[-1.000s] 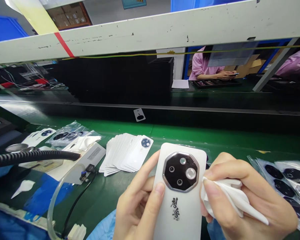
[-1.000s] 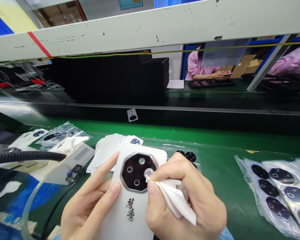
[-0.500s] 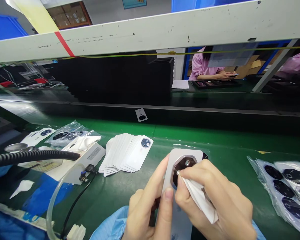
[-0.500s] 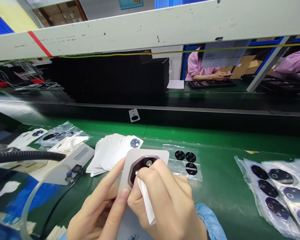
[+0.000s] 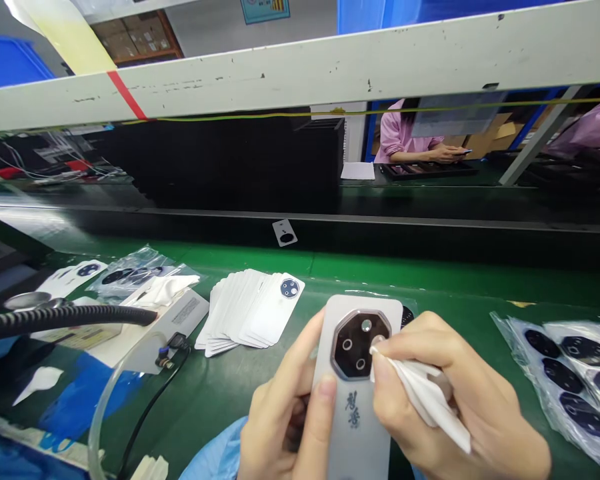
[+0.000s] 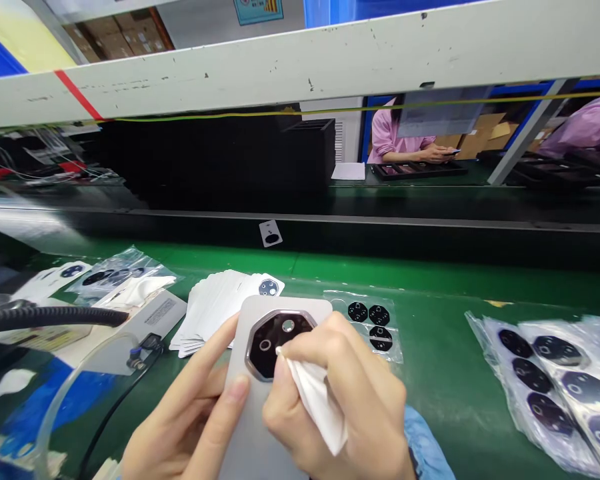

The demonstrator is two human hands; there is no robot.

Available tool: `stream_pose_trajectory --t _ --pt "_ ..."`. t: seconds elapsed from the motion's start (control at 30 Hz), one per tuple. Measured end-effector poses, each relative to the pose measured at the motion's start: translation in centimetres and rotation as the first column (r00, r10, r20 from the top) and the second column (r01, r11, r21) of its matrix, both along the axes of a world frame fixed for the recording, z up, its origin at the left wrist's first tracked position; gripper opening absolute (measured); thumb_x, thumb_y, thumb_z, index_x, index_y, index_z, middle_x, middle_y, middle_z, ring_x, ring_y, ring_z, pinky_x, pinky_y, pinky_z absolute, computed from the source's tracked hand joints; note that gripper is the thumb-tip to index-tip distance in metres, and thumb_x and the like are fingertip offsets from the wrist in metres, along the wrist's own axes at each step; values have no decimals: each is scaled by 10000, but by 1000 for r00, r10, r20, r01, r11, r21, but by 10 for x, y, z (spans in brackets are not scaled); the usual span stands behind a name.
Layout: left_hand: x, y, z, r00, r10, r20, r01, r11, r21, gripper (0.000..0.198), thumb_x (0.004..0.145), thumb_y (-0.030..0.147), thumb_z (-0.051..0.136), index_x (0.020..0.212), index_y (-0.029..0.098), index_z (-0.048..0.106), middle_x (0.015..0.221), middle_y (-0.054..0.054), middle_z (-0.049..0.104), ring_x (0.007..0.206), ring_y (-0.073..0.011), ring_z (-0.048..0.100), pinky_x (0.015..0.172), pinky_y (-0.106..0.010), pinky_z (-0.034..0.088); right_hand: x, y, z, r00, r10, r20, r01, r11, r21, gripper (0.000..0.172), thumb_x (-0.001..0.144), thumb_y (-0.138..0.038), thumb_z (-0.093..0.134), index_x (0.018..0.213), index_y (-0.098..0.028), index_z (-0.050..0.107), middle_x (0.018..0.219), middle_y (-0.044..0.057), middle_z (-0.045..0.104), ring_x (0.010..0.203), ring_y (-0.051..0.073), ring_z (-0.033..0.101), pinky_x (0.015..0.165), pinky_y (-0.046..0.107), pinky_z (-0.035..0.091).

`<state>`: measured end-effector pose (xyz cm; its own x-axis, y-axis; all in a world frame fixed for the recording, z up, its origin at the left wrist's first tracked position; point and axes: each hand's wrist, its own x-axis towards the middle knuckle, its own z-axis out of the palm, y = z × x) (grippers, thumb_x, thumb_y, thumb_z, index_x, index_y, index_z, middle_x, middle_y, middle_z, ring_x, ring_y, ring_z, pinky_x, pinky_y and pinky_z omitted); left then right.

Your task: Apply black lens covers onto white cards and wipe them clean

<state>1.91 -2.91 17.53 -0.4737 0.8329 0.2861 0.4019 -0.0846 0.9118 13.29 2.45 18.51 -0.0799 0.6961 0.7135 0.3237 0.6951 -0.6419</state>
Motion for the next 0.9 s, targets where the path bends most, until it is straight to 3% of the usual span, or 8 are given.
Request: stream_pose_trajectory --t 0.13,0.23,0.43,0.67,0.9 --pt "1 1 9 977 29 212 -15 998 -67 388 803 358 642 1186 293 643 567 36 629 413 -71 502 397 -123 431 4 -1 4 997 38 -63 -39 999 -8 139 727 -59 625 809 -166 590 621 -9 491 505 96 464 387 240 361" --pt "-2 3 12 953 -29 301 53 996 -73 422 797 370 641 1196 231 641 547 26 626 400 -81 499 373 -136 412 2 -2 5 993 22 -116 -20 1000 13 190 701 -12 620 812 -165 597 630 -1 526 513 106 476 399 254 372" --pt "-9 7 14 917 -105 384 144 987 -73 489 781 371 656 1224 168 620 652 -20 702 416 -102 537 387 -164 427 1 -4 7 977 24 -213 -30 999 -23 159 713 -30 619 797 -165 597 616 1 539 481 102 471 373 255 333" --pt "-5 6 16 883 -41 467 114 985 -129 485 777 360 665 1235 211 617 953 -64 734 453 -114 556 411 -197 432 10 2 6 966 129 -225 -154 983 -99 105 793 -98 565 792 -202 573 584 -8 531 462 107 466 371 247 327" --pt "-7 6 17 863 -69 501 163 976 -146 517 774 384 661 1254 203 599 778 -47 731 412 -100 518 389 -188 408 8 -3 2 928 136 -346 -206 963 -176 79 830 -155 553 779 -214 570 596 -12 495 462 104 464 390 247 301"
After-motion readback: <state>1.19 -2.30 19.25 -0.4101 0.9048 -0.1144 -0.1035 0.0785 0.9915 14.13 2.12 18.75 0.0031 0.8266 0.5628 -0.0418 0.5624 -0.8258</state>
